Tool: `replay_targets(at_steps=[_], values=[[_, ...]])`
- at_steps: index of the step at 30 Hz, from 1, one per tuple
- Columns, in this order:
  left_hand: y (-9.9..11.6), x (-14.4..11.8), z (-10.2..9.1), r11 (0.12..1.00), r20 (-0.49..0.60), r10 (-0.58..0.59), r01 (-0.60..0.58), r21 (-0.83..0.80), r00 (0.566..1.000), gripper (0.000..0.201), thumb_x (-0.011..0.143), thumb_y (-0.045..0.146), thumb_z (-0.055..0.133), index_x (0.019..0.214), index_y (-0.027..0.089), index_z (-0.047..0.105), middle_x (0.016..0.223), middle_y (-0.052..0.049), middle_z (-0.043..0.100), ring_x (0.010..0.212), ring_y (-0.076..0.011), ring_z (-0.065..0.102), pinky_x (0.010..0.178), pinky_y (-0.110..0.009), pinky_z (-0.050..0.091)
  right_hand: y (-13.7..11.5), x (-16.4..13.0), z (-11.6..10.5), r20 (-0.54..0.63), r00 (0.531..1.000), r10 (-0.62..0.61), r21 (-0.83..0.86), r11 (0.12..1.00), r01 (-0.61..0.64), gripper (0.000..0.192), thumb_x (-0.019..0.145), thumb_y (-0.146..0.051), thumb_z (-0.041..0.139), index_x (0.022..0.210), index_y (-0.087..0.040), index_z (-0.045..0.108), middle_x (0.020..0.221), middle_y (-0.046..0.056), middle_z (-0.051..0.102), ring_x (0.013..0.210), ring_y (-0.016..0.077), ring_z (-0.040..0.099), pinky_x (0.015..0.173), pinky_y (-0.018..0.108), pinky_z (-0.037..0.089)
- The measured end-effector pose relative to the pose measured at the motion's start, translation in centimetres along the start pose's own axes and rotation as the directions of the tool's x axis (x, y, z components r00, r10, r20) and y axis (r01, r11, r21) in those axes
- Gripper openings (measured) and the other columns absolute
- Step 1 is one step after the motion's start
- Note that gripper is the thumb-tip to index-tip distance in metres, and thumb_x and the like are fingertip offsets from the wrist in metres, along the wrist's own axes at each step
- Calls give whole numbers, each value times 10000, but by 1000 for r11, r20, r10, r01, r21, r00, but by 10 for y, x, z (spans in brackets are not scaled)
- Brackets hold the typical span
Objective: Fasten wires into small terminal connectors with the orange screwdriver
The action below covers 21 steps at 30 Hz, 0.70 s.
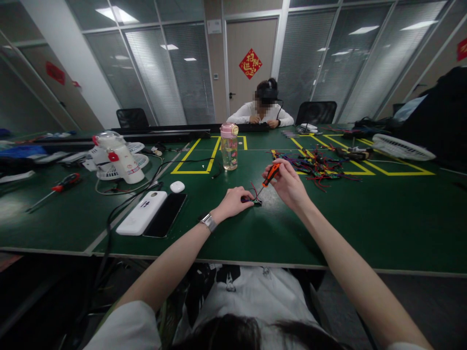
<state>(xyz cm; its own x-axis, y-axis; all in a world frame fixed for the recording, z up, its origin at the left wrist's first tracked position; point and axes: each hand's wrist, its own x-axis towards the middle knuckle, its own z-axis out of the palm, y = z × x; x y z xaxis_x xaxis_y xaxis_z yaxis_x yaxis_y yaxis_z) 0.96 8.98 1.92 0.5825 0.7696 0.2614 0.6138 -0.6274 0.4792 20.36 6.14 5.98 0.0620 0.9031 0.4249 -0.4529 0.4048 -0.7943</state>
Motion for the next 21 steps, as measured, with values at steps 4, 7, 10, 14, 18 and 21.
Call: replay_targets(at_steps=[4,7,10,14,18,21], values=[[2,0,-1,1000,14,-8,8,6,1000,136,890,307,721,984,219,764,935,-26,676,904,-186,628,837,-294,458,1,0,-1,-24,1000,-6,-6,1000,6,279,712,-481,850,888,-328,698,882,-42,690,838,143,645,904,344,567],[2,0,-1,1000,12,-9,9,3,1000,134,890,305,718,982,218,763,934,-26,678,903,-186,628,839,-295,459,1,0,-2,-5,1000,13,-16,1000,-13,280,738,-494,824,930,-335,698,865,-34,690,838,153,649,902,363,569],[1,0,0,1000,6,-6,6,-1,1000,134,886,305,721,980,218,763,932,-26,676,905,-186,629,839,-295,460,0,1,-3,19,1000,24,-3,1000,-23,286,795,-508,768,1009,-337,686,876,-20,697,850,158,659,885,366,571],[0,0,0,1000,5,-5,5,2,1000,129,880,302,730,974,222,764,922,-24,673,900,-188,628,833,-294,460,1,1,-1,17,1000,23,12,1000,-23,249,814,-508,749,959,-323,665,859,-21,686,836,156,656,869,367,576],[1,0,-1,1000,6,-6,6,-4,1000,126,880,292,732,976,217,764,926,-26,673,899,-186,625,833,-293,458,0,0,-1,-3,1000,3,7,1000,-3,248,751,-481,818,871,-317,676,866,-31,674,852,152,640,891,358,573],[1,0,-1,1000,8,-4,4,-9,1000,132,882,296,733,980,214,765,931,-26,673,899,-186,624,835,-295,457,-2,0,-1,7,1000,4,-6,1000,-4,268,725,-481,841,889,-320,702,855,-35,671,822,143,630,904,351,568]])
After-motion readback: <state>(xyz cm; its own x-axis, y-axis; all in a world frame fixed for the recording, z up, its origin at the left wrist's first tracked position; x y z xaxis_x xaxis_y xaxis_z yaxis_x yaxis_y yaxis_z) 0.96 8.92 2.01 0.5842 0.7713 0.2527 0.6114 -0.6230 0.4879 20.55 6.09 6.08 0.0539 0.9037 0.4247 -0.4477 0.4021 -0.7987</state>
